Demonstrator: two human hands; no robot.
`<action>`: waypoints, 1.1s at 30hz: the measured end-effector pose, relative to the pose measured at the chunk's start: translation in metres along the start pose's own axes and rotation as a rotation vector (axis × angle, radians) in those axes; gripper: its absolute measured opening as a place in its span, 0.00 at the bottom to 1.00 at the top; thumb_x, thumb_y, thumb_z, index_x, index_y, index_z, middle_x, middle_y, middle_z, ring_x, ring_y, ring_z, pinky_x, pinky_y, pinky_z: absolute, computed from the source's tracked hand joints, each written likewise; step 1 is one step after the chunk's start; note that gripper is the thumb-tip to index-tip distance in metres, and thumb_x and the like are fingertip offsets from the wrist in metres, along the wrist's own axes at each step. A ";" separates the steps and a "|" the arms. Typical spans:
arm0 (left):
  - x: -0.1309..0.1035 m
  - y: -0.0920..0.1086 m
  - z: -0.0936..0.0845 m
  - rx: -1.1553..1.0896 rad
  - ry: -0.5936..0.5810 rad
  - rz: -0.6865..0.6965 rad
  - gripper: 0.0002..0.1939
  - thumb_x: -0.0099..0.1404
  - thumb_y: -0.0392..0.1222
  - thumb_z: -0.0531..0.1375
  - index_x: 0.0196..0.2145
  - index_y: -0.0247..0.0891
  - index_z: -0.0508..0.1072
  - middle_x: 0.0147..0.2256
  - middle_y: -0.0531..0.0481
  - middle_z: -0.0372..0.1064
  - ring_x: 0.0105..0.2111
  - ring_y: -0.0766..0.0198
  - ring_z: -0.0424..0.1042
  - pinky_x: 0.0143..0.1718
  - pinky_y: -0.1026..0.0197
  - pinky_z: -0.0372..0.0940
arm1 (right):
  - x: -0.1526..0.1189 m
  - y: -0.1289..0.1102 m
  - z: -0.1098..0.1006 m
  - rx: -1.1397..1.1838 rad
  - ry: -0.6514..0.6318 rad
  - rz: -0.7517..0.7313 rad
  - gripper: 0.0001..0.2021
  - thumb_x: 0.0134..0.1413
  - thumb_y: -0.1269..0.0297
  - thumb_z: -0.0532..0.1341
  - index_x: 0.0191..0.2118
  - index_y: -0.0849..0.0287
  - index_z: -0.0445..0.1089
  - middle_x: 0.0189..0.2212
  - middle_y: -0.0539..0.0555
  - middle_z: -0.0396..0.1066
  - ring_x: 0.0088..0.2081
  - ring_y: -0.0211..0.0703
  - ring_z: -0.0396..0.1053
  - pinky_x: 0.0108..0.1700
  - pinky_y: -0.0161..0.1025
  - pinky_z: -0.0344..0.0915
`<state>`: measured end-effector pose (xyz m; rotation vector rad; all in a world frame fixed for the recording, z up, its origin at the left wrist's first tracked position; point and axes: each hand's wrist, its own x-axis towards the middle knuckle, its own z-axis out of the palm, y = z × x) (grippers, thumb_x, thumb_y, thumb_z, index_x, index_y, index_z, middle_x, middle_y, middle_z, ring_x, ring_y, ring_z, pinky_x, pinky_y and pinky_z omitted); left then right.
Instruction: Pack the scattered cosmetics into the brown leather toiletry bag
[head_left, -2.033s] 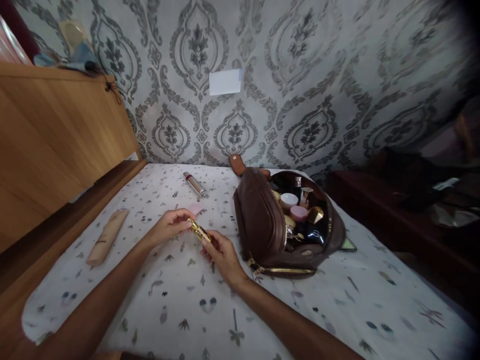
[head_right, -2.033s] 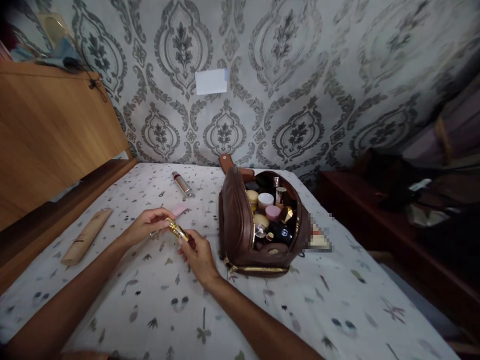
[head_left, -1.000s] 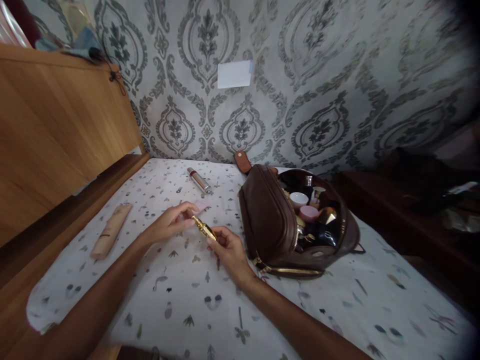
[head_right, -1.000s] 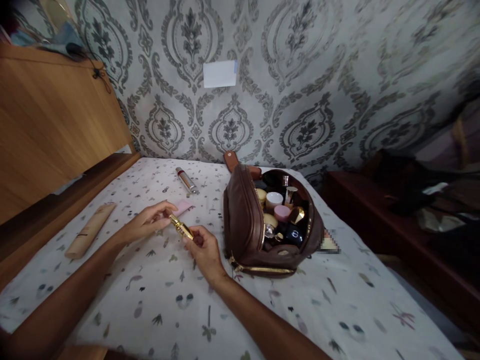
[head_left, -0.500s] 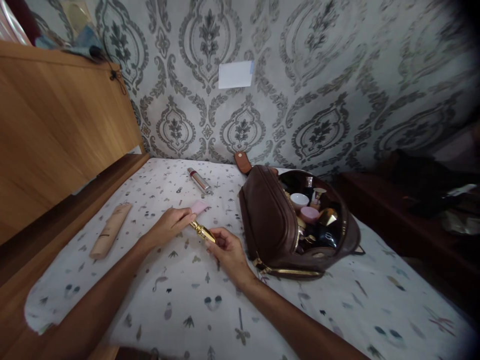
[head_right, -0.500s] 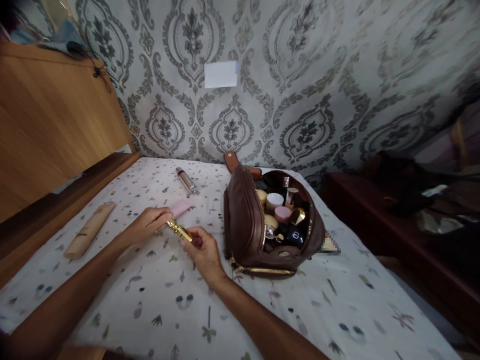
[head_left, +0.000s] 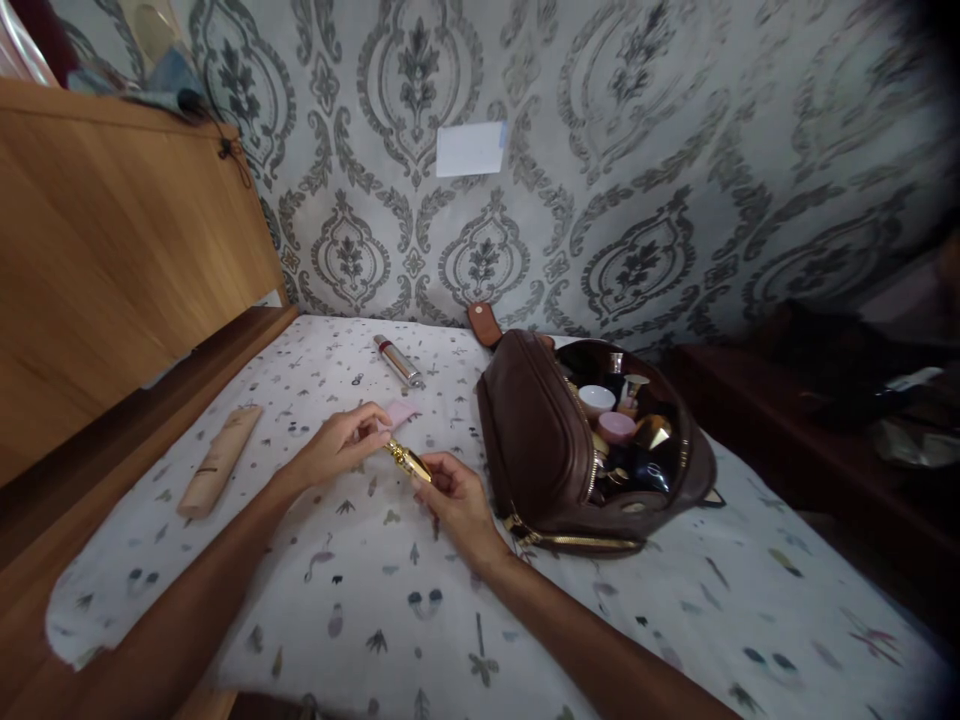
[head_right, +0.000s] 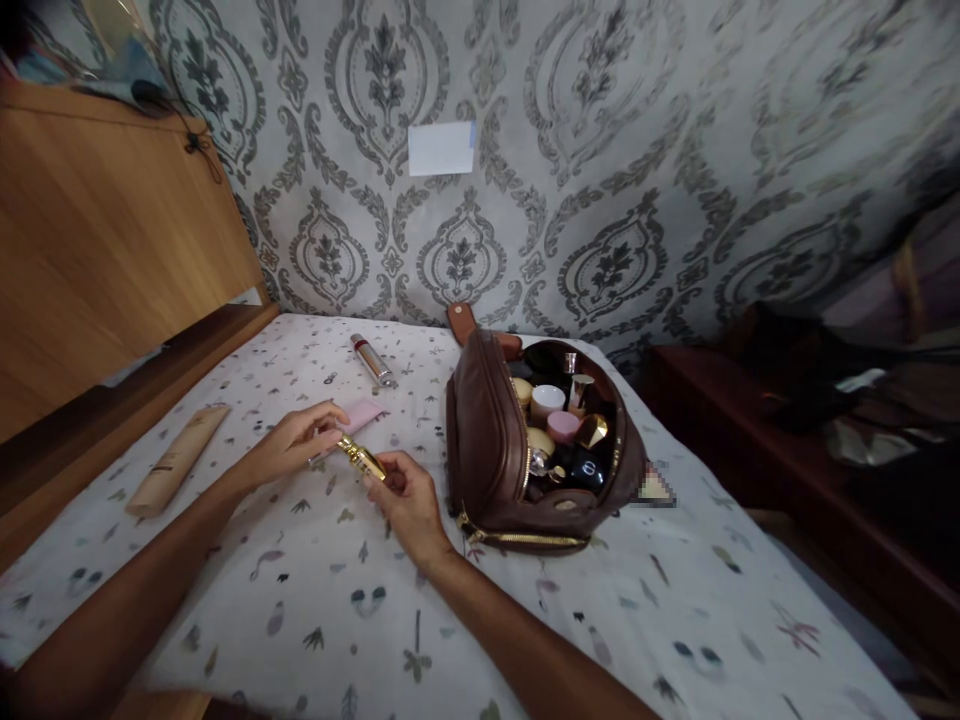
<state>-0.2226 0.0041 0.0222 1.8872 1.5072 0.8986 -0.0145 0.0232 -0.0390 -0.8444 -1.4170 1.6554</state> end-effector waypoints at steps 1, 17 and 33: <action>0.000 0.000 0.000 -0.027 -0.013 -0.007 0.17 0.68 0.54 0.54 0.40 0.37 0.69 0.25 0.58 0.58 0.21 0.69 0.55 0.22 0.66 0.49 | 0.000 0.000 0.000 0.004 0.002 0.003 0.17 0.44 0.55 0.68 0.37 0.60 0.69 0.22 0.46 0.66 0.22 0.33 0.60 0.21 0.30 0.54; 0.000 0.001 -0.004 -0.022 -0.052 -0.007 0.17 0.66 0.52 0.57 0.46 0.39 0.70 0.34 0.53 0.69 0.32 0.64 0.65 0.31 0.65 0.57 | 0.000 0.003 -0.002 -0.008 -0.011 -0.018 0.21 0.46 0.48 0.69 0.38 0.59 0.70 0.23 0.47 0.66 0.22 0.35 0.61 0.21 0.31 0.54; 0.001 0.001 -0.002 -0.079 -0.078 -0.019 0.17 0.67 0.53 0.56 0.40 0.37 0.72 0.29 0.54 0.65 0.28 0.66 0.61 0.27 0.65 0.54 | 0.000 0.002 -0.001 0.003 -0.032 -0.025 0.22 0.45 0.46 0.69 0.38 0.59 0.70 0.25 0.48 0.67 0.23 0.34 0.63 0.20 0.30 0.54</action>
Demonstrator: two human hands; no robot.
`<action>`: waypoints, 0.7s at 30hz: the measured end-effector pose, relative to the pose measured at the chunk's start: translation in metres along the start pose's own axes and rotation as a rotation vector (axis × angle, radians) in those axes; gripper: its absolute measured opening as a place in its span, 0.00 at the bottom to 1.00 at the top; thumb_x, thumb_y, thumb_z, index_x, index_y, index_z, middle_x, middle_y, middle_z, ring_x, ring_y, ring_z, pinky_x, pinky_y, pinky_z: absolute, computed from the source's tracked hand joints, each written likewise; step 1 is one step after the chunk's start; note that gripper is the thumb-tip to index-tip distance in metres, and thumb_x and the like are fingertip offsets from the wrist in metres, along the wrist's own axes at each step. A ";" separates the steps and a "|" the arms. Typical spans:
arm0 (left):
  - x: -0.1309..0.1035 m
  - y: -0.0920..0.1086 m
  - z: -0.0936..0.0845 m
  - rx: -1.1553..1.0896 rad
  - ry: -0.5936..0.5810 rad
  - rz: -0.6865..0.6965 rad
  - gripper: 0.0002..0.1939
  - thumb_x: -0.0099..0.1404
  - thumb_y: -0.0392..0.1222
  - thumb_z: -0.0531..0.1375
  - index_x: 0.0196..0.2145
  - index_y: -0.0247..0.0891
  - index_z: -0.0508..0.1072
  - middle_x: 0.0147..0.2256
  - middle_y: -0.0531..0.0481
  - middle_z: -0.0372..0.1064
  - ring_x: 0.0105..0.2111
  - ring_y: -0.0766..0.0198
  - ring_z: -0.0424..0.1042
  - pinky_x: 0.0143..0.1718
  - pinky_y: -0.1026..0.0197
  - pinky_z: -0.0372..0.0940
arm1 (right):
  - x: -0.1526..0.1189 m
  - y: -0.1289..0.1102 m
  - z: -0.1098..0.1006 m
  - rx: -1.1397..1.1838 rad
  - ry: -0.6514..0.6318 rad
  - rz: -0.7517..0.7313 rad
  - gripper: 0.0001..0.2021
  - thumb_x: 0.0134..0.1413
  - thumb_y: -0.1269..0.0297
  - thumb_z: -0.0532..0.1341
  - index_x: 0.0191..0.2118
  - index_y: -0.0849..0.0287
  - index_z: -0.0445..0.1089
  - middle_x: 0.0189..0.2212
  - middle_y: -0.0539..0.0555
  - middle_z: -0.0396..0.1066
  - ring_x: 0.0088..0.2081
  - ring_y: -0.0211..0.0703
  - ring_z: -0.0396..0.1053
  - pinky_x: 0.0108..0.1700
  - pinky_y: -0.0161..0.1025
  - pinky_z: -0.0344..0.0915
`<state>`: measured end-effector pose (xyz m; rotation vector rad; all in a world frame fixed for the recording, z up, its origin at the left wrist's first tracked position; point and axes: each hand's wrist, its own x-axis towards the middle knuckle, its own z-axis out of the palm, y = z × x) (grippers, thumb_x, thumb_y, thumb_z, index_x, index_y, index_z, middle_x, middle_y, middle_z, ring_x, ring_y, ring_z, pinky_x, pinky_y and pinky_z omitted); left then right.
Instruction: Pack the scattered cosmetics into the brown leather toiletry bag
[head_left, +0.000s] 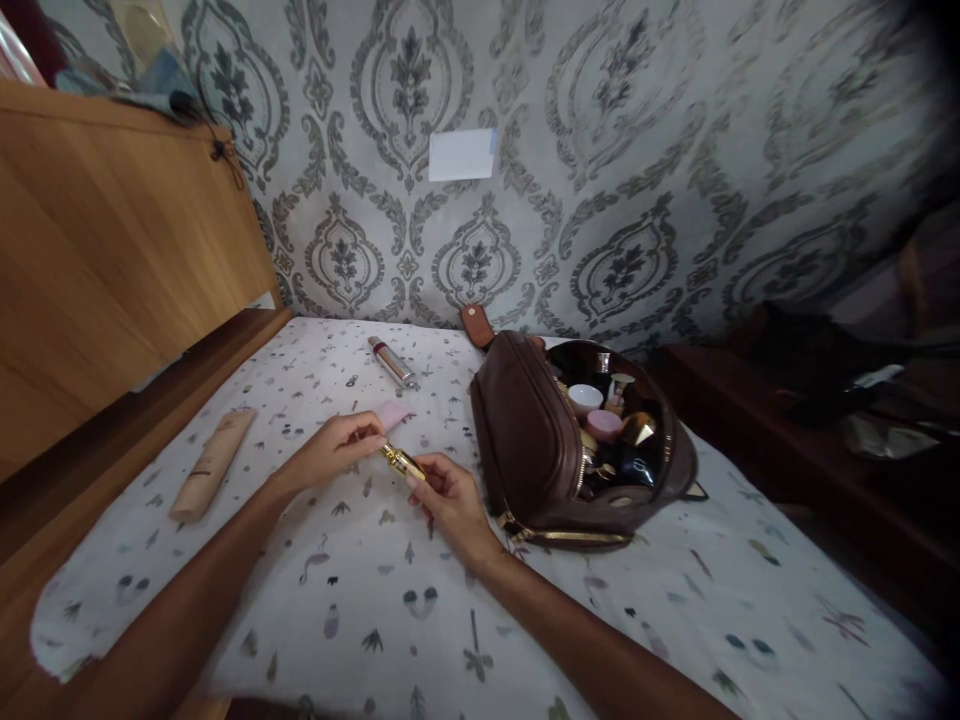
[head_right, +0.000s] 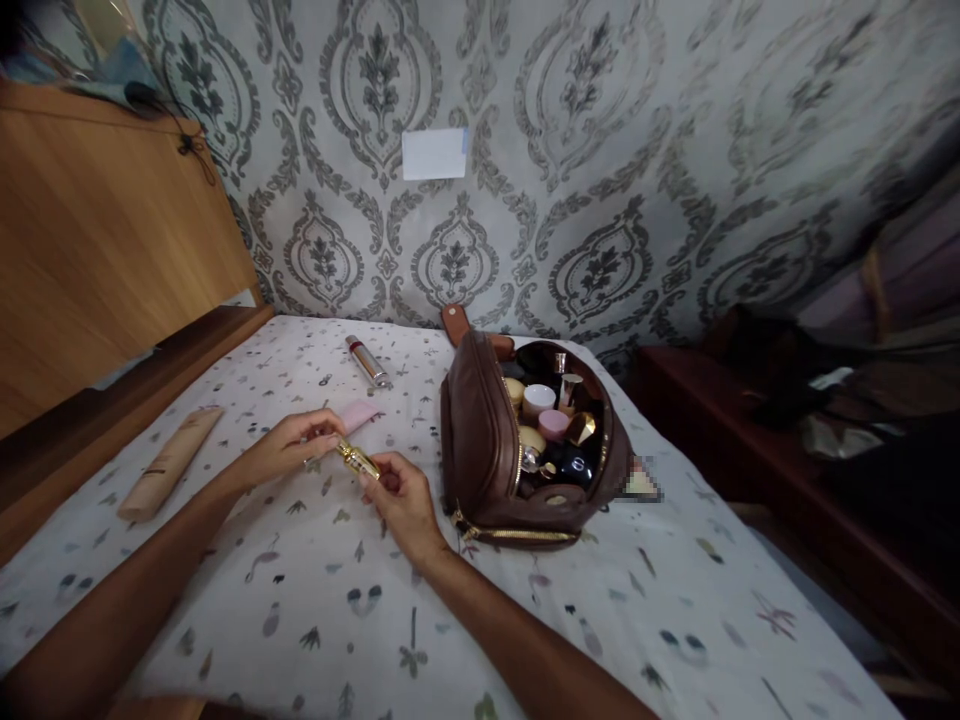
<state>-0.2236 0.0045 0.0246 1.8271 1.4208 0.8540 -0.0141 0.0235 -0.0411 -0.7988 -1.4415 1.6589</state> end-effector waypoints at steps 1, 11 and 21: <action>0.000 0.000 0.001 -0.001 -0.004 0.004 0.16 0.67 0.53 0.55 0.37 0.36 0.72 0.27 0.55 0.64 0.27 0.66 0.60 0.27 0.65 0.53 | 0.000 0.000 0.000 -0.001 0.001 -0.003 0.22 0.45 0.46 0.69 0.37 0.59 0.70 0.25 0.48 0.67 0.23 0.34 0.63 0.20 0.30 0.54; 0.000 -0.001 -0.002 -0.132 -0.022 0.059 0.21 0.63 0.50 0.61 0.50 0.38 0.68 0.42 0.47 0.70 0.38 0.61 0.67 0.35 0.63 0.59 | -0.001 -0.001 0.001 0.025 0.005 -0.006 0.23 0.45 0.45 0.68 0.38 0.60 0.70 0.27 0.49 0.68 0.23 0.34 0.64 0.20 0.30 0.55; -0.001 0.000 0.000 0.019 0.011 0.039 0.16 0.67 0.53 0.56 0.41 0.38 0.73 0.31 0.52 0.68 0.31 0.63 0.65 0.30 0.65 0.58 | -0.001 -0.001 0.001 0.043 -0.001 -0.002 0.24 0.44 0.43 0.68 0.38 0.58 0.69 0.26 0.47 0.67 0.22 0.33 0.64 0.19 0.28 0.55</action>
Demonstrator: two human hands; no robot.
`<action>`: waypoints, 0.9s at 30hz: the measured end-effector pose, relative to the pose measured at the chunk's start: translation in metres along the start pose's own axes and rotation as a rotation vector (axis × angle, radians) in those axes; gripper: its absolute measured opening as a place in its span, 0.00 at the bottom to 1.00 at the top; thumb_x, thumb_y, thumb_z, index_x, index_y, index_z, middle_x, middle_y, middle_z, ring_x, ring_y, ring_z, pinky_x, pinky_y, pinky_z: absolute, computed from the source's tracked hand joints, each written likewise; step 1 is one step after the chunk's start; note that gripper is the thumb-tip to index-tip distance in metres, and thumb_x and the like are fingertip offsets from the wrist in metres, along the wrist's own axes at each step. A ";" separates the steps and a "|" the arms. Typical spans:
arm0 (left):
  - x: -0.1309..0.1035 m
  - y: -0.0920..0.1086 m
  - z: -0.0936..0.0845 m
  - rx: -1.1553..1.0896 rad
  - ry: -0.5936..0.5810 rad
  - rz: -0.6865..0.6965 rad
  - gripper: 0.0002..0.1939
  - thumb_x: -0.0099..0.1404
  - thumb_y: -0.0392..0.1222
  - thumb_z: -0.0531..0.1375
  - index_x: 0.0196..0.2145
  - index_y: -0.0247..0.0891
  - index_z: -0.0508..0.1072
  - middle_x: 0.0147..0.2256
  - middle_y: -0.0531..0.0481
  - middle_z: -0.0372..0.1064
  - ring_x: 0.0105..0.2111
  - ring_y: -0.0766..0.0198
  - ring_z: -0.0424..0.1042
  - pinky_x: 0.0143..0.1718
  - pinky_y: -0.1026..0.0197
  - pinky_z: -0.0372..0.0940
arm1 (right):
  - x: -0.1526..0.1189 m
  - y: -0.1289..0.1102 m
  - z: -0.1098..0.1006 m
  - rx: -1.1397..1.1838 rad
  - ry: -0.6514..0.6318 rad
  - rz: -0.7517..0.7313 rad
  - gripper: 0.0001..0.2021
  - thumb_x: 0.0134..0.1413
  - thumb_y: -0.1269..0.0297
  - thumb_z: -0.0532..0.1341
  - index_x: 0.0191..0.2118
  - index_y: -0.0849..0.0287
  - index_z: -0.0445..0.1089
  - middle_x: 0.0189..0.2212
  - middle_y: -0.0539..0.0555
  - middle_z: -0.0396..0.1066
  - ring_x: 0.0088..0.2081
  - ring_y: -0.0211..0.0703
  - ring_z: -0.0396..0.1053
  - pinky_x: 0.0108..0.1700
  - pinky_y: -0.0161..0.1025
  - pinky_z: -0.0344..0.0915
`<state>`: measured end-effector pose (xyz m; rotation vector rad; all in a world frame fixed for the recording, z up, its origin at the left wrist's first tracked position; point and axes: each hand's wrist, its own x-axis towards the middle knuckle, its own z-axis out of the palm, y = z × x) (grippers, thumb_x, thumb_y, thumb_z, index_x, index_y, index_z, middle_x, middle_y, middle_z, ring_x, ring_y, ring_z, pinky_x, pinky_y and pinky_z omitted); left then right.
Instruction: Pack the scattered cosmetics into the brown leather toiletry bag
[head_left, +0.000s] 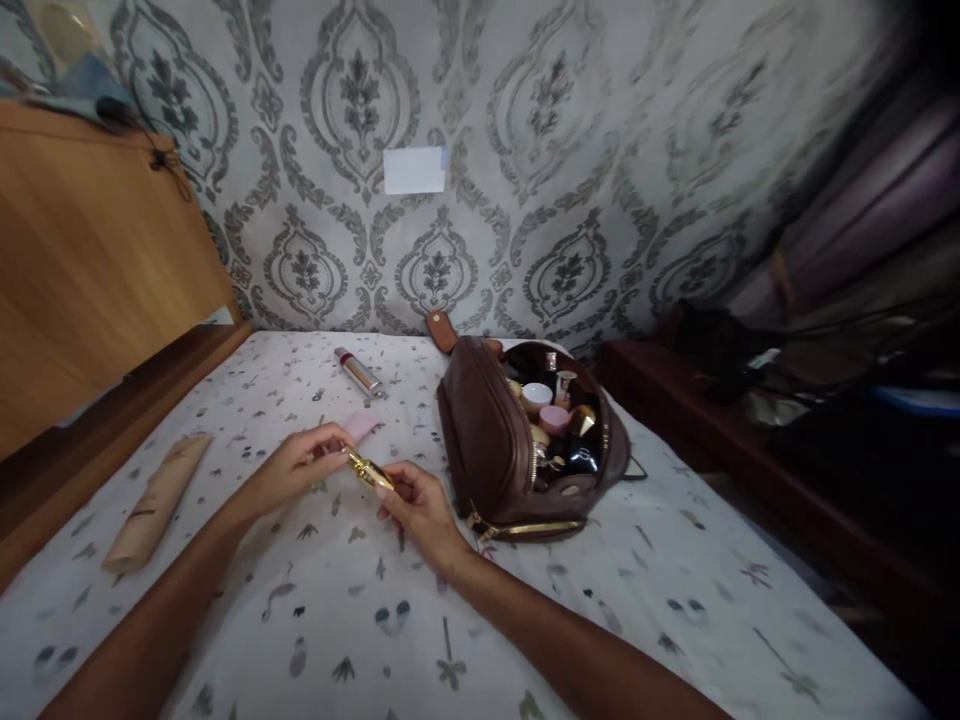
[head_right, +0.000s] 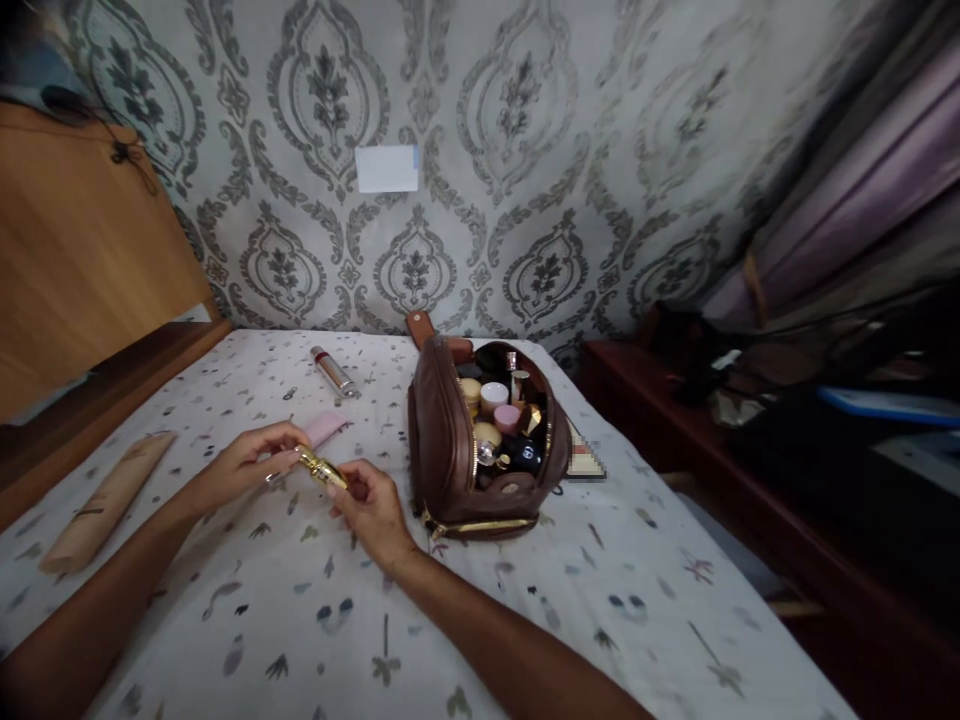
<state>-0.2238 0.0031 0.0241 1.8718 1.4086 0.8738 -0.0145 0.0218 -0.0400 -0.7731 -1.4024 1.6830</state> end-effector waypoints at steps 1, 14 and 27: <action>0.000 -0.002 -0.001 -0.016 -0.005 -0.003 0.17 0.67 0.53 0.57 0.45 0.39 0.72 0.34 0.51 0.70 0.34 0.62 0.67 0.31 0.65 0.59 | 0.000 0.000 0.000 0.002 -0.001 -0.001 0.24 0.44 0.42 0.68 0.38 0.58 0.68 0.26 0.47 0.67 0.22 0.33 0.64 0.19 0.28 0.55; 0.002 -0.005 0.002 -0.142 -0.078 -0.010 0.17 0.67 0.55 0.58 0.37 0.37 0.72 0.32 0.51 0.68 0.34 0.62 0.67 0.35 0.63 0.60 | -0.001 -0.002 -0.003 -0.020 -0.106 -0.026 0.27 0.46 0.38 0.66 0.36 0.60 0.68 0.24 0.45 0.65 0.20 0.30 0.62 0.21 0.29 0.54; 0.000 0.003 0.002 -0.118 -0.033 -0.034 0.17 0.65 0.54 0.58 0.39 0.36 0.74 0.34 0.49 0.71 0.33 0.61 0.68 0.34 0.63 0.61 | -0.001 0.002 -0.001 -0.158 -0.064 -0.118 0.14 0.52 0.55 0.65 0.39 0.60 0.70 0.28 0.49 0.68 0.29 0.36 0.62 0.28 0.32 0.58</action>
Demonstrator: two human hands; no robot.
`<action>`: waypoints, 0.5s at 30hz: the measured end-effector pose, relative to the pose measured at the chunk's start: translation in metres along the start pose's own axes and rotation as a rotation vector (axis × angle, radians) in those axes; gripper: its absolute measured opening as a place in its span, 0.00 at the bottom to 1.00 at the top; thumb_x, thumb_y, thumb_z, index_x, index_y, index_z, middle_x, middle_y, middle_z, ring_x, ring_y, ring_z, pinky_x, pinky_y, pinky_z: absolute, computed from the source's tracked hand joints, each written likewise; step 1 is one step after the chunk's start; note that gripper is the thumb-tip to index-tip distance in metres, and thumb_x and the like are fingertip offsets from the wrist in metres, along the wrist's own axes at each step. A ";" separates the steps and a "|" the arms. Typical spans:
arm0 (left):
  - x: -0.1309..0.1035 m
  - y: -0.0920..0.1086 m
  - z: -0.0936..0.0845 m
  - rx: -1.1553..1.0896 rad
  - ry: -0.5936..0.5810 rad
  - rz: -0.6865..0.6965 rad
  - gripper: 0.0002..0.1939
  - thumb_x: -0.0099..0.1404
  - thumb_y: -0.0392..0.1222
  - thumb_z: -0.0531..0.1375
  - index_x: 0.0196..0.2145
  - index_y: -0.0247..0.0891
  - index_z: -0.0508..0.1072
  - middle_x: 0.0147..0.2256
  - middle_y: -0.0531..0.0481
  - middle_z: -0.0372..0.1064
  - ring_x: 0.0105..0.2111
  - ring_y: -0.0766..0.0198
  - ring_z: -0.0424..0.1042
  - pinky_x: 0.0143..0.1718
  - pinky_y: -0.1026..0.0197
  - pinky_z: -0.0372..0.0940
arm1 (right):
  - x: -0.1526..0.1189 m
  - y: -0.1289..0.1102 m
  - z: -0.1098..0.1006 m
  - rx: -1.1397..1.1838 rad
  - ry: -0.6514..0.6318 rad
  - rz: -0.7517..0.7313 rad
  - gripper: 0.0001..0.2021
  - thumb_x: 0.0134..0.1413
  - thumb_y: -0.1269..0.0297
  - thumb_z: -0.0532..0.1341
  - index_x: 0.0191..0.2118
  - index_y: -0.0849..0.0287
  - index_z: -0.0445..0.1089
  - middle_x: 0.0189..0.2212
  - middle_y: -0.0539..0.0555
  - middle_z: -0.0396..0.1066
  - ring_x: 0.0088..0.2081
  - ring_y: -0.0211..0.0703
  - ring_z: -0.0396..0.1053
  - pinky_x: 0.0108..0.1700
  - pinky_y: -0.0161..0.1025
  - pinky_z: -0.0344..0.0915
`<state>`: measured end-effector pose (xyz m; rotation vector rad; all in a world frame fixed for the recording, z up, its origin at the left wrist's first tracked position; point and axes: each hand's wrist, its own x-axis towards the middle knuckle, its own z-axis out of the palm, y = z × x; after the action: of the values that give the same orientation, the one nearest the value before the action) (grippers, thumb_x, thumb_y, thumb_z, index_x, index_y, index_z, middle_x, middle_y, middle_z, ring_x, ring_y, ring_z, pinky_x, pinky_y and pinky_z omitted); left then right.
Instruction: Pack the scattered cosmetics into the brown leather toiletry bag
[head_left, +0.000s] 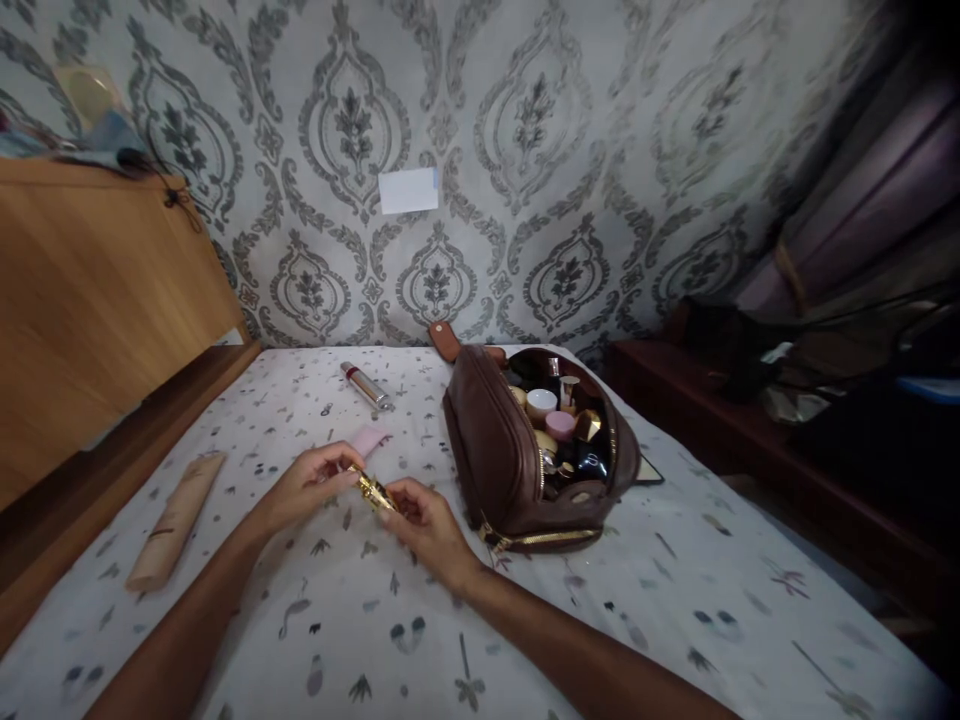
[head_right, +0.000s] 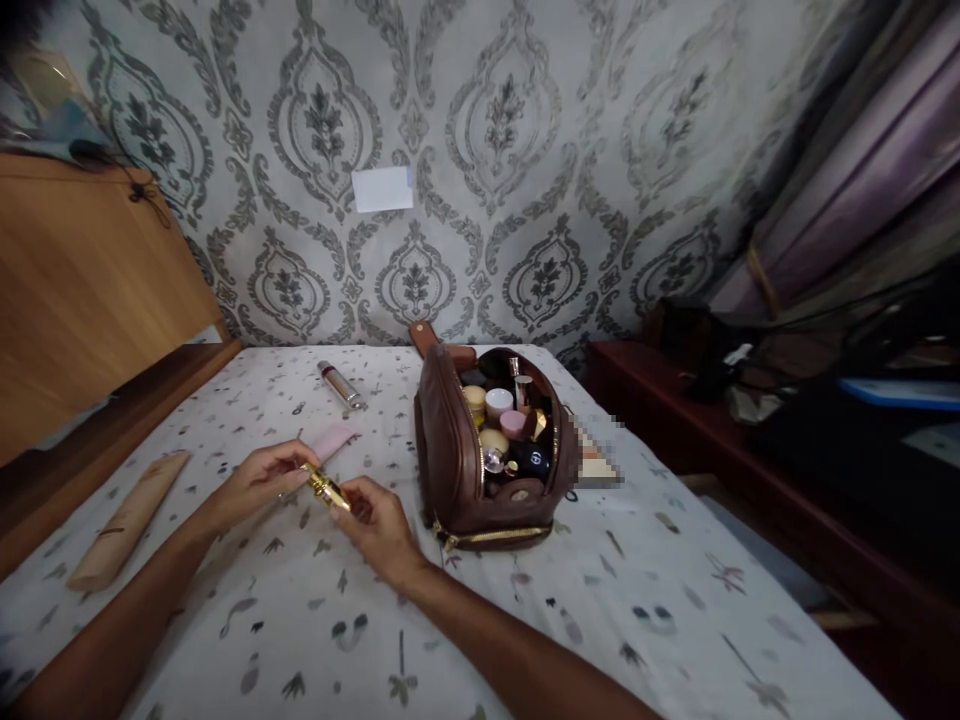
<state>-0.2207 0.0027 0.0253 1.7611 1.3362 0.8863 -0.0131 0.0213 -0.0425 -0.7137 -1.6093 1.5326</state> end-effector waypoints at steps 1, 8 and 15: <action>0.000 -0.001 0.000 0.018 -0.001 0.005 0.17 0.66 0.54 0.58 0.39 0.36 0.74 0.34 0.49 0.71 0.34 0.61 0.68 0.34 0.63 0.61 | -0.001 0.000 0.000 -0.034 0.025 -0.017 0.12 0.53 0.57 0.64 0.39 0.59 0.71 0.29 0.49 0.69 0.29 0.36 0.63 0.30 0.32 0.59; 0.003 -0.015 -0.006 0.266 0.122 0.042 0.15 0.68 0.50 0.54 0.40 0.38 0.74 0.36 0.49 0.72 0.34 0.61 0.68 0.32 0.63 0.61 | -0.004 -0.007 0.000 -0.351 0.139 -0.001 0.05 0.54 0.66 0.62 0.37 0.58 0.71 0.29 0.49 0.71 0.29 0.38 0.66 0.32 0.34 0.59; 0.006 -0.032 -0.010 0.425 0.150 0.024 0.14 0.64 0.47 0.57 0.44 0.39 0.72 0.41 0.46 0.71 0.40 0.57 0.70 0.39 0.58 0.63 | -0.007 -0.009 0.002 -0.625 0.106 -0.077 0.07 0.52 0.74 0.64 0.38 0.58 0.71 0.33 0.51 0.73 0.36 0.42 0.68 0.40 0.37 0.61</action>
<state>-0.2429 0.0158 0.0027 2.0635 1.7012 0.8013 -0.0100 0.0134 -0.0351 -1.0267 -2.0217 0.9077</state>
